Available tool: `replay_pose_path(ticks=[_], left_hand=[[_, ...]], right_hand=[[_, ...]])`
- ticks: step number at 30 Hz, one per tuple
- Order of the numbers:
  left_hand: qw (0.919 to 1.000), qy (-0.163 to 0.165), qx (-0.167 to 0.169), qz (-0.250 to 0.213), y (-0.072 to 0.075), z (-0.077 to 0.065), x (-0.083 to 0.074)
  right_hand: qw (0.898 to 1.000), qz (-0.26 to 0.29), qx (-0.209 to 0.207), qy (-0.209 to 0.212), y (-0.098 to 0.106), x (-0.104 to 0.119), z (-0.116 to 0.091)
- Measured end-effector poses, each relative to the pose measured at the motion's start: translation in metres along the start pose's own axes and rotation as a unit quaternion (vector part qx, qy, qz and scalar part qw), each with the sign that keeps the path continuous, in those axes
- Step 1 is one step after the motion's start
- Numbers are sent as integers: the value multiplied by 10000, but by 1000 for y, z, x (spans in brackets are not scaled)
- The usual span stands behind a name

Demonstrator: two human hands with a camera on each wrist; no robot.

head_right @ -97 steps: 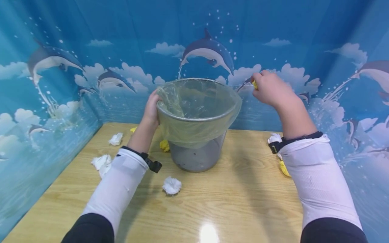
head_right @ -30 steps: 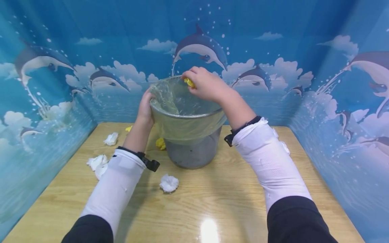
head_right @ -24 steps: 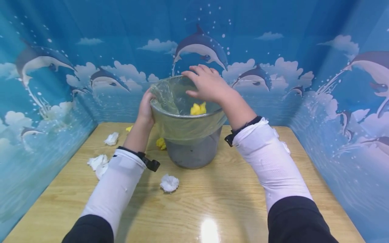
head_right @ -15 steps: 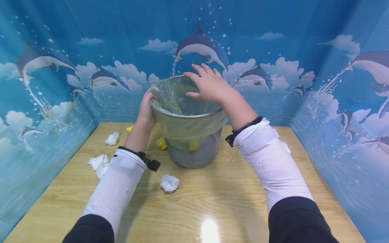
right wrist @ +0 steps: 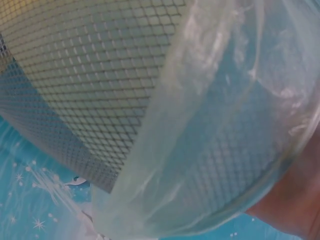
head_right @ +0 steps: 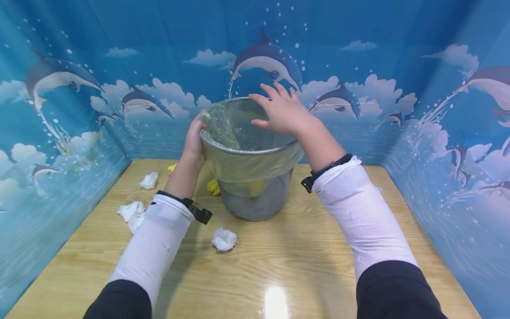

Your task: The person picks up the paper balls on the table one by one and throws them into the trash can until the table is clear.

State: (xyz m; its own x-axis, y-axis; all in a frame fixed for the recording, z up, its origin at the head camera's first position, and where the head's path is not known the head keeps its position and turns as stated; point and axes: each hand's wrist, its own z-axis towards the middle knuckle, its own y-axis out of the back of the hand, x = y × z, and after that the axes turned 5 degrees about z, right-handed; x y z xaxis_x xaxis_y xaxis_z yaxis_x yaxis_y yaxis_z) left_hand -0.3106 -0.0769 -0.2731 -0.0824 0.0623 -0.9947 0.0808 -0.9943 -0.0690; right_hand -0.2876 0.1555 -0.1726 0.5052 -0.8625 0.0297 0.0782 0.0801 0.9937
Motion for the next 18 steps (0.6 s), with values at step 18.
replay_pose_path(ticks=[18], left_hand=[[9999,46,93,1,2,0,0]], right_hand=[[9994,76,-20,-345,8,-21,-16]])
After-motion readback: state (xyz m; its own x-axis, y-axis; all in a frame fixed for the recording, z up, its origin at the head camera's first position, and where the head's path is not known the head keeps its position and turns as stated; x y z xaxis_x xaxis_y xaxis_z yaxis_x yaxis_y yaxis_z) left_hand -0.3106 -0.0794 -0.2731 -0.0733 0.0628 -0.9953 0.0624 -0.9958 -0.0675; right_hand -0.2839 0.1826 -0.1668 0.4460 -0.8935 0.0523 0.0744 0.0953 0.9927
